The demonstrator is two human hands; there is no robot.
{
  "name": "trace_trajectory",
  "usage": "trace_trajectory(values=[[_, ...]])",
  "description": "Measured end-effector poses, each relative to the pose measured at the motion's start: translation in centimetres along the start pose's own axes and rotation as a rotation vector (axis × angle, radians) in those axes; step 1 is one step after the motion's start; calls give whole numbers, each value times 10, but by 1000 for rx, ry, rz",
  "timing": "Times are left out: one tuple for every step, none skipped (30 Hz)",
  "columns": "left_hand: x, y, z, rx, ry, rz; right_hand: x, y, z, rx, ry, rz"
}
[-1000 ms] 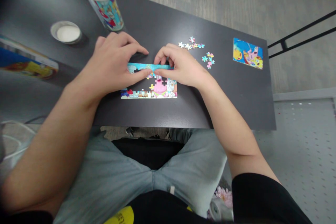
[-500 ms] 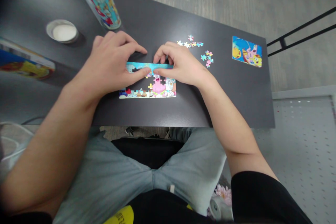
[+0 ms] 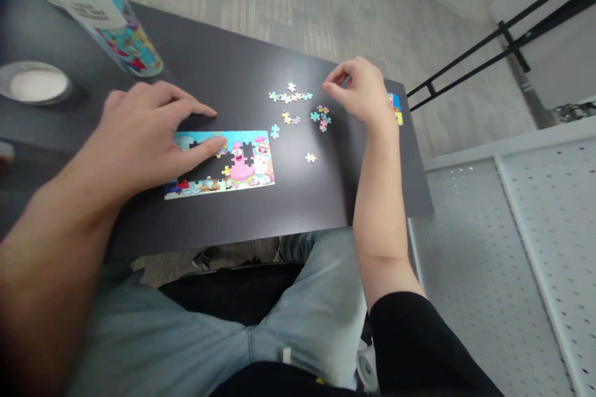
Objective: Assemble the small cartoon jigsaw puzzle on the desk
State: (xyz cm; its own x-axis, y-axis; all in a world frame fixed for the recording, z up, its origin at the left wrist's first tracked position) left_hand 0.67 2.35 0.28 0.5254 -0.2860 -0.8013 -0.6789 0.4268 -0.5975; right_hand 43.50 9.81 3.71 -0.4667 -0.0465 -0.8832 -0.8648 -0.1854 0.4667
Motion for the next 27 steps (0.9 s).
trace_trajectory(values=[[0, 1, 1, -3, 0, 1, -3, -4, -3, 46, 65, -8], [0, 2, 1, -8, 1, 7, -4, -5, -5, 87, 133, 0], [0, 2, 2, -12, 1, 14, -4, -6, -8, 122, 194, 23], [0, 3, 2, -15, -1, 19, -4, -5, -10, 152, 255, 54], [0, 3, 2, -12, -8, 18, -3, -4, -12, 177, 312, 82], [-1, 3, 2, -6, -17, 11, -2, -3, -14, 198, 362, 95], [0, 4, 2, 1, -25, 1, -2, -2, -15, 219, 404, 91], [0, 4, 2, 8, -32, -10, -3, -1, -16, 240, 434, 72], [0, 5, 2, 12, -37, -18, -3, -1, -17, 257, 454, 39], [0, 5, 2, 11, -37, -22, -4, 0, -17, 268, 463, -2], [0, 6, 2, 7, -34, -23, -5, 1, -18, 273, 465, -40], [0, 6, 2, 1, -26, -21, -5, 3, -18, 271, 465, -65], [0, 6, 3, -6, -20, -14, -5, 6, -19, 262, 468, -76], [0, 5, 3, -12, -13, -4, -5, 9, -19, 249, 474, -74], [-1, 5, 3, -18, -9, 8, -4, 14, -19, 233, 482, -64], [-1, 4, 3, -23, -4, 22, -3, 20, -19, 217, 499, -49], [-2, 3, 4, -29, 3, 38, -1, 27, -19, 201, 523, -37], [-3, 1, 4, -37, 12, 56, 0, 35, -19, 187, 547, -33], [-4, 0, 4, -49, 29, 80, 1, 43, -20, 175, 573, -36], [-5, -1, 4, -66, 53, 109, 2, 51, -20, 165, 593, -41], [-5, -2, 4, -82, 74, 137, 3, 58, -21, 159, 610, -43], [-6, -3, 4, -95, 88, 156, 3, 64, -22, 153, 626, -37], [-6, -4, 3, -101, 93, 161, 4, 68, -23, 146, 635, -22], [-7, -4, 3, -100, 91, 151, 5, 70, -24, 136, 644, 1], [-7, -5, 3, -94, 82, 131, 7, 70, -25, 119, 652, 32], [-7, -5, 2, -87, 74, 110, 8, 69, -25, 95, 657, 70], [-6, -5, 2, -84, 73, 95, 9, 68, -25, 63, 657, 114]])
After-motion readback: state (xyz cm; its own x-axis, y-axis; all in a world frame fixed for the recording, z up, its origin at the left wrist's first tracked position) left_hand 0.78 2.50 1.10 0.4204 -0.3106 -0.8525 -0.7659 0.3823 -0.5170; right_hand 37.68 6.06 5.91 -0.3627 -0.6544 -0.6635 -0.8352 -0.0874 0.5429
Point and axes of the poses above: each hand's wrist, its own z-axis towards the middle knuckle, its own x-axis out of the palm, y = z × x, the point moved 1 cm from there along z, towards the middle knuckle, and after that the axes turned 10 degrees about y, right-handed, at the moved point
